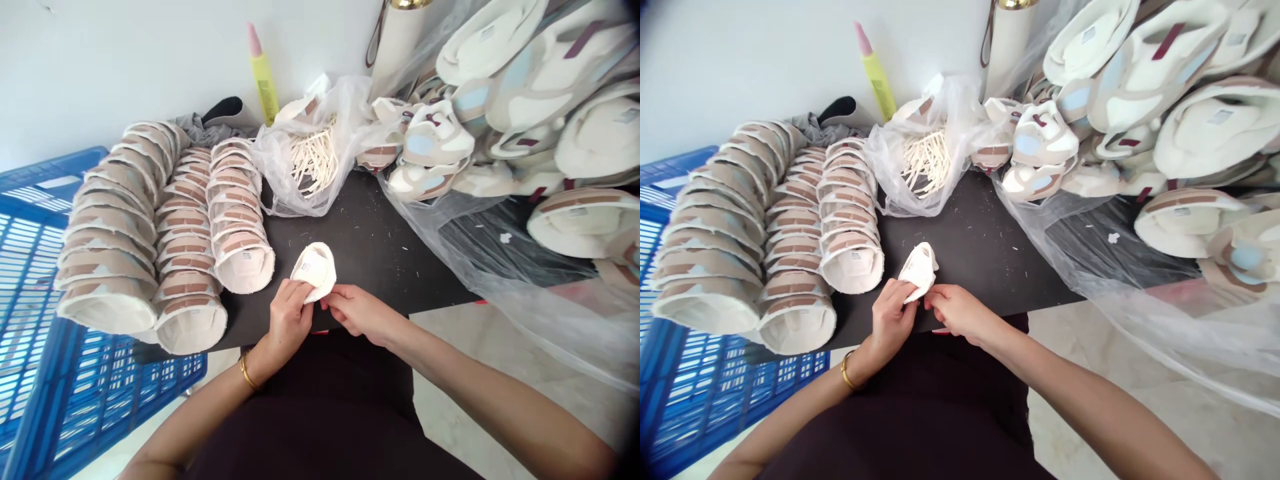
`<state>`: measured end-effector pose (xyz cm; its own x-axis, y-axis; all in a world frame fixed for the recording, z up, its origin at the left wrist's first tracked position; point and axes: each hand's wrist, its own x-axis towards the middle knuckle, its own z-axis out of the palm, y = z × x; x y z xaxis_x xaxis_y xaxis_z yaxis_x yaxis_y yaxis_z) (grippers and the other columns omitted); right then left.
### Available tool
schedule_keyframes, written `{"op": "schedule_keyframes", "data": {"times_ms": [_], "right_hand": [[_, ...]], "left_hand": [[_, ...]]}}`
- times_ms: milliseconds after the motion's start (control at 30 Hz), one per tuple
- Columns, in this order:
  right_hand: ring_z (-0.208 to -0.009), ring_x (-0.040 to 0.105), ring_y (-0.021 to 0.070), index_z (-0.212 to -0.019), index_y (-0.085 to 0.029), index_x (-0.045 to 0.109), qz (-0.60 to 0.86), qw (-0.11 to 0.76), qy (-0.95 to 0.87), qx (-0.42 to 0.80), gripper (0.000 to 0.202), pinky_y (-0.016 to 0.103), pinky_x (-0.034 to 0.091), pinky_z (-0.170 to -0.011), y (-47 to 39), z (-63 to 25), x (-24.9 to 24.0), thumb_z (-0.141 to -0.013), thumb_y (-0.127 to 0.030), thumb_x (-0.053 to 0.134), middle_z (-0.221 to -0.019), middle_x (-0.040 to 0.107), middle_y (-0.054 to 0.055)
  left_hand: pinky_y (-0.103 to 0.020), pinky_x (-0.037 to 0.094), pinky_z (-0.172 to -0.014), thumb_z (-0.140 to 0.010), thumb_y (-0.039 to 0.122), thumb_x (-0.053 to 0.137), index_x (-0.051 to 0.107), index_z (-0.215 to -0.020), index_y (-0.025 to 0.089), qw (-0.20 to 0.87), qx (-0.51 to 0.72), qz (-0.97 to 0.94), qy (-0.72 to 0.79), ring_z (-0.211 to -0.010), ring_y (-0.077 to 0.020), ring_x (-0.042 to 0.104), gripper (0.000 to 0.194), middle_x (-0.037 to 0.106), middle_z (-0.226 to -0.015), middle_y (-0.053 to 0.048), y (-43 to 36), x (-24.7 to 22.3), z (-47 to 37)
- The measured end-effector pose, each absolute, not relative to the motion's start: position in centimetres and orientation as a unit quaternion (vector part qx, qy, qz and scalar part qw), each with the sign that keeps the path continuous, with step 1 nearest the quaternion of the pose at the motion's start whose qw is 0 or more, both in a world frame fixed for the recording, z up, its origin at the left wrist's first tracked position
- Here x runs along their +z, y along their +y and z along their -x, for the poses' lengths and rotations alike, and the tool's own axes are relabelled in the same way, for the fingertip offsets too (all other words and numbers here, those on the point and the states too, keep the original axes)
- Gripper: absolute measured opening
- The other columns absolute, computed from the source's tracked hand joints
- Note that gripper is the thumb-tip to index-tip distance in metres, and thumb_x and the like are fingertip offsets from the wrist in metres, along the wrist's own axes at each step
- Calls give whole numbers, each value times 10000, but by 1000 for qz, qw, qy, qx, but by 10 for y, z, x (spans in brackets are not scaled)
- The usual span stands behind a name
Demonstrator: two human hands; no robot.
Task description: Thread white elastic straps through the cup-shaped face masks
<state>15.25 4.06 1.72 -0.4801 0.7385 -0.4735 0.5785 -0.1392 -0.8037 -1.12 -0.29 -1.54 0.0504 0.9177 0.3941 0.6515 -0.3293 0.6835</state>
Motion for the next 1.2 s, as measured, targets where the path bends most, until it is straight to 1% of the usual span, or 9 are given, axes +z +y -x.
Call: {"op": "schedule_keyframes", "data": {"times_ms": [167, 267, 400, 533, 600, 700, 800, 967, 1200], "right_hand": [[-633, 653, 192, -898, -154, 630, 510, -26, -804, 306, 225, 265, 361, -546, 33, -141, 22, -942, -164, 410, -776, 710, 94], [-635, 675, 217, -1003, -144, 617, 506, -82, -829, 225, 218, 278, 341, -531, 31, -143, 37, -953, -143, 405, -770, 718, 104], [-547, 620, 175, -888, -202, 573, 483, -42, -816, 315, 239, 269, 368, -527, 26, -164, 59, -1004, -211, 365, -641, 655, 10], [-761, 668, 134, -984, -225, 600, 502, 201, -738, 402, 228, 231, 477, -684, 16, -175, 57, -1012, -247, 375, -888, 708, 5], [-728, 668, 136, -1041, -225, 645, 536, 269, -701, 386, 206, 234, 480, -660, 14, -169, 48, -979, -279, 456, -891, 719, 7], [-570, 627, 134, -1140, -239, 694, 565, 258, -695, 362, 277, 251, 448, -572, 16, -156, 36, -907, -241, 543, -788, 734, -13], [-572, 637, 138, -1184, -261, 708, 567, 236, -698, 368, 347, 258, 459, -590, 20, -152, 35, -888, -201, 538, -810, 757, -12], [-544, 615, 129, -1120, -246, 729, 554, 235, -652, 460, 276, 230, 462, -524, 23, -154, 42, -903, -336, 585, -747, 732, -21], [-555, 593, 140, -1008, -221, 675, 579, 247, -613, 478, 209, 227, 449, -499, 18, -150, 37, -885, -358, 576, -699, 666, -22]], "left_hand": [[-285, 465, -696, -896, 56, 491, 678, -917, 179, 182, 424, -712, 529, -745, -172, 555, 225, 678, -815, -56, -4, -13, 6], [-274, 478, -700, -903, 121, 538, 683, -829, 181, 245, 431, -657, 568, -731, -161, 583, 173, 672, -774, -43, -1, -13, 6], [-273, 533, -652, -837, 325, 702, 707, -816, 163, 440, 497, -398, 633, -677, -158, 653, 163, 702, -764, -35, 11, -13, 18], [-297, 595, -650, -716, 346, 828, 740, -912, 147, 619, 539, -224, 525, -731, -172, 687, 293, 745, -867, -52, 16, -9, 28], [-280, 595, -616, -699, 326, 849, 748, -903, 145, 657, 537, -207, 487, -703, -162, 683, 291, 745, -833, -47, 13, -6, 27], [-264, 588, -578, -701, 309, 854, 757, -875, 141, 690, 532, -197, 450, -678, -156, 674, 261, 745, -802, -51, 7, -4, 21], [-249, 579, -558, -717, 301, 845, 767, -875, 144, 702, 532, -198, 430, -684, -155, 669, 236, 748, -802, -56, 3, -5, 16], [-228, 558, -538, -730, 308, 837, 775, -863, 147, 710, 525, -205, 422, -659, -138, 652, 217, 733, -761, -46, -1, -8, 12], [-249, 555, -556, -762, 314, 807, 763, -851, 137, 704, 523, -217, 428, -664, -140, 638, 203, 730, -799, -57, -8, -13, 9]]}}
